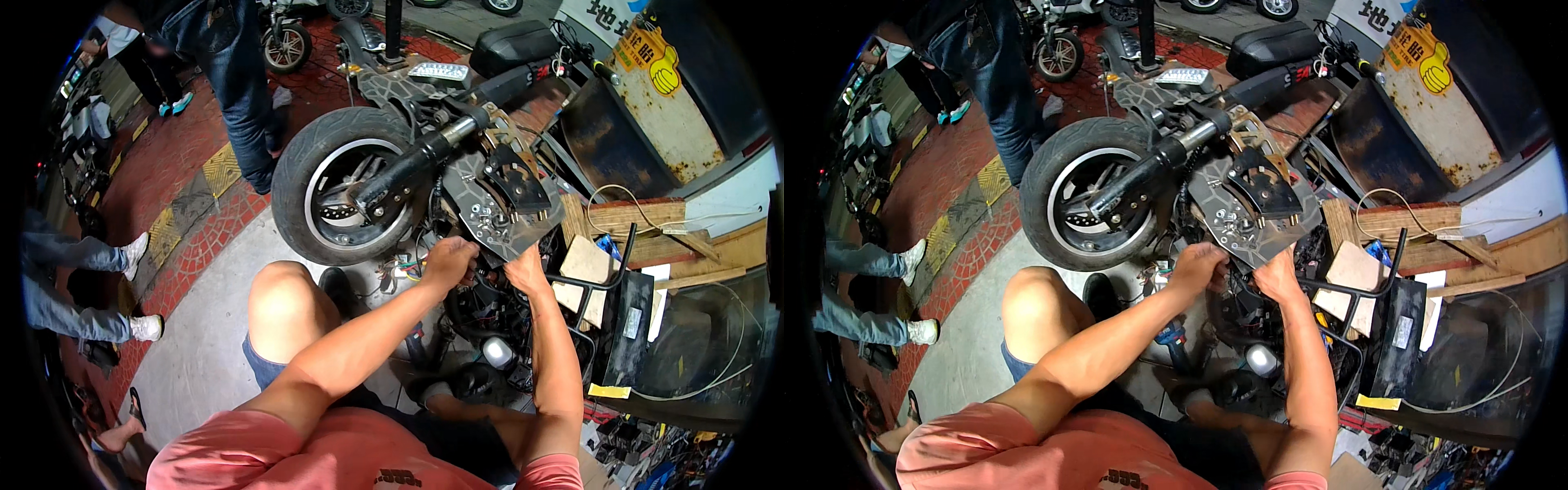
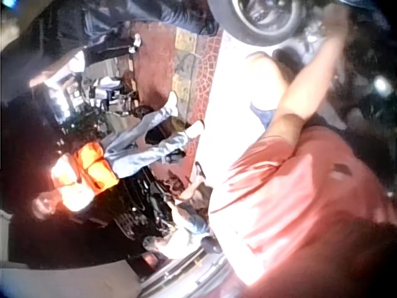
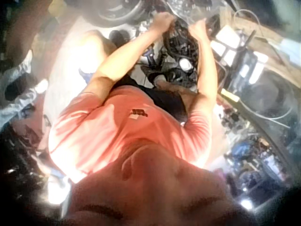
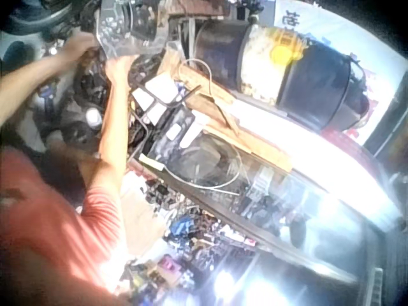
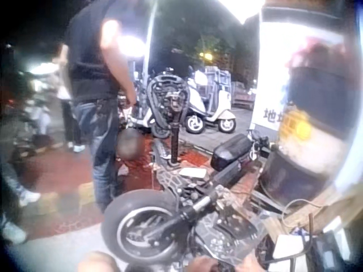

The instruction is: The person removes bubble wrap from a scooter part and installs it onto the front wheel assembly. They then use a power drill to secure the part with screws while squatting on the floor in a workshop.

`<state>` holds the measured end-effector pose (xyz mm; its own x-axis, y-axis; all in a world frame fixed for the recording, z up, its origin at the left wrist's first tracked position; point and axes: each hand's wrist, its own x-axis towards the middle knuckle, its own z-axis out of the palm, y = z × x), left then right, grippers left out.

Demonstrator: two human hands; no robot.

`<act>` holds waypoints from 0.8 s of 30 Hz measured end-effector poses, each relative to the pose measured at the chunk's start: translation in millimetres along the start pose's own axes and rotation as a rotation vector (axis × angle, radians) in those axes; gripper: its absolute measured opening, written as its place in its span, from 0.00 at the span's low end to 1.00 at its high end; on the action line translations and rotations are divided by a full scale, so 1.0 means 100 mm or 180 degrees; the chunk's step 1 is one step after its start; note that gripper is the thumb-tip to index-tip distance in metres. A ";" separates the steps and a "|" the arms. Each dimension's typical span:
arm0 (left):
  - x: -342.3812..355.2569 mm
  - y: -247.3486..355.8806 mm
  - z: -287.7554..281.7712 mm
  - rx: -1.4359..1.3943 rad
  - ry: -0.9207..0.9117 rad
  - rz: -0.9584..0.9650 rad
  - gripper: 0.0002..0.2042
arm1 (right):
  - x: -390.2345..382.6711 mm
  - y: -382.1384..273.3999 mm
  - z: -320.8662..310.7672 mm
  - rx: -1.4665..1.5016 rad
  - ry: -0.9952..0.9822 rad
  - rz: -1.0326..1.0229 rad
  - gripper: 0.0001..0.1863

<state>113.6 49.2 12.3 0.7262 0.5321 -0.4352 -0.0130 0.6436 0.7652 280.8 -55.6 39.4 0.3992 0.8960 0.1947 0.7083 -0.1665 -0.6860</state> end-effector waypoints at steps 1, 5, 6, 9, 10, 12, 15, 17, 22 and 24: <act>-0.02 0.02 0.00 0.0157 -0.0075 -0.0013 0.08 | 0.01 -0.02 0.00 0.0002 0.0014 0.0020 0.23; -0.04 0.01 0.03 0.0524 -0.0126 0.0290 0.07 | 0.02 -0.07 -0.03 0.0151 -0.0098 0.0114 0.24; -0.03 0.01 0.05 0.0654 -0.0047 0.0428 0.06 | 0.03 -0.08 -0.03 0.0174 -0.0085 0.0095 0.24; -0.02 0.00 0.08 0.0571 0.0066 0.0429 0.05 | 0.04 -0.10 -0.03 0.0159 -0.0036 0.0071 0.25; -0.03 0.01 0.08 0.0486 0.0072 0.0295 0.05 | 0.04 -0.10 -0.03 0.0121 -0.0042 0.0052 0.25; -0.04 0.02 0.06 0.0125 0.0028 -0.0089 0.07 | 0.04 -0.09 -0.03 0.0108 0.0033 0.0000 0.25; -0.05 0.04 0.06 0.0341 -0.0086 -0.0049 0.09 | 0.03 -0.09 -0.01 0.0061 0.0164 -0.0016 0.25; -0.06 0.02 0.10 0.0578 0.0051 0.0258 0.09 | 0.03 -0.08 -0.01 0.0114 0.0161 -0.0052 0.25; -0.07 0.08 0.11 0.0522 0.0165 0.0186 0.07 | 0.04 -0.10 -0.03 0.0211 0.0080 0.0012 0.25; -0.07 0.11 0.09 0.0431 0.0114 -0.0093 0.06 | 0.04 -0.11 -0.03 0.0188 0.0096 0.0008 0.25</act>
<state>114.6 47.8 27.7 0.6999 0.5351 -0.4731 0.1024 0.5804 0.8079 276.7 -51.4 49.6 0.4189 0.8826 0.2133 0.6720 -0.1434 -0.7265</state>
